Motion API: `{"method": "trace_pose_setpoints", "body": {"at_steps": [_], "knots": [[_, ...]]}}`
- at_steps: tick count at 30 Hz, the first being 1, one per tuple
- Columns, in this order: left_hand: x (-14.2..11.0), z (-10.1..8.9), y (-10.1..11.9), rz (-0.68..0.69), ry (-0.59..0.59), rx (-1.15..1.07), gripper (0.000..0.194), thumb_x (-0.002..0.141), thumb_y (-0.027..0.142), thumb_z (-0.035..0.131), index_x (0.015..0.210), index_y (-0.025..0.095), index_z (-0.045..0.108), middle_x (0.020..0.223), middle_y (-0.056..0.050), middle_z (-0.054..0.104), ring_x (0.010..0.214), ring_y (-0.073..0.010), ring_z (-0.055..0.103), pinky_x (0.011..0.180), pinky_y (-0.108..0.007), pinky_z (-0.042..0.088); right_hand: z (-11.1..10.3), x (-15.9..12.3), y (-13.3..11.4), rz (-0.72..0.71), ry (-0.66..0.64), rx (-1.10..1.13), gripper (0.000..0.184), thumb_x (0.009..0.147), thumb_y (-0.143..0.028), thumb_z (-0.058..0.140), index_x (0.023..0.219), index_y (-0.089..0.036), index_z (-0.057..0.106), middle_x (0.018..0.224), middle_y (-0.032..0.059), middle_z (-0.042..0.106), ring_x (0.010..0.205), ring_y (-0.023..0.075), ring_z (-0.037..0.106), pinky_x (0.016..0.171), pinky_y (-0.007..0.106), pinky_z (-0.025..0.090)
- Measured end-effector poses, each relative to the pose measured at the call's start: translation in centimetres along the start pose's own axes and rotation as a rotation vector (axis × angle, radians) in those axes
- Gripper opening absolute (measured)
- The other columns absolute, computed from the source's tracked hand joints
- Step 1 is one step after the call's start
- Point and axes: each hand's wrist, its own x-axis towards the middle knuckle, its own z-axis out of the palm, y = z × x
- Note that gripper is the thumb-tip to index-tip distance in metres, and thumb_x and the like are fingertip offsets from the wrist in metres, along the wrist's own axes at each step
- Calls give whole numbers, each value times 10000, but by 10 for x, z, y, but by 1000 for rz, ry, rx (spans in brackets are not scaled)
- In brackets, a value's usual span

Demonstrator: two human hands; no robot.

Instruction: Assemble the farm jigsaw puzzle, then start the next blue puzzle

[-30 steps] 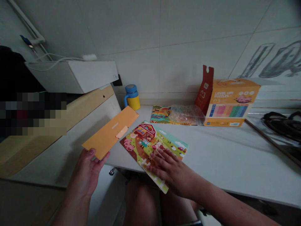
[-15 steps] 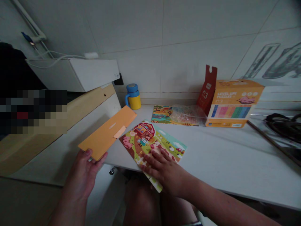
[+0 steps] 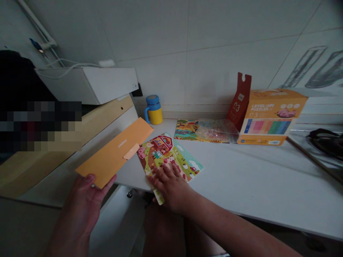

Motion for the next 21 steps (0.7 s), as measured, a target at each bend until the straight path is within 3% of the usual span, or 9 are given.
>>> {"method": "trace_pose_setpoints", "body": {"at_steps": [6,11,21], "knots": [[0,-10,4,20,32,-2,419,804,393,761,1221,397,727,1496,41,678,1516,-368,517,1064,-579,656,2,29,-16,64,28,13,891,1001,-753,480,1733,-263,347,1819,155,214,1660,476,132,1303,725,1],[1,-14,5,20,31,-9,422,811,398,758,1232,387,716,1487,31,687,1531,-373,502,1110,-623,618,8,53,-24,117,49,35,956,968,-787,485,1731,-229,350,1811,176,224,1653,518,99,1276,777,-12],[0,-17,0,9,29,11,418,768,463,777,1173,378,716,1422,24,723,1449,-368,586,1108,-640,612,4,101,-34,193,-61,36,1203,858,-915,527,1764,-185,221,1819,198,-1,1647,545,-49,1210,840,-95]]}}
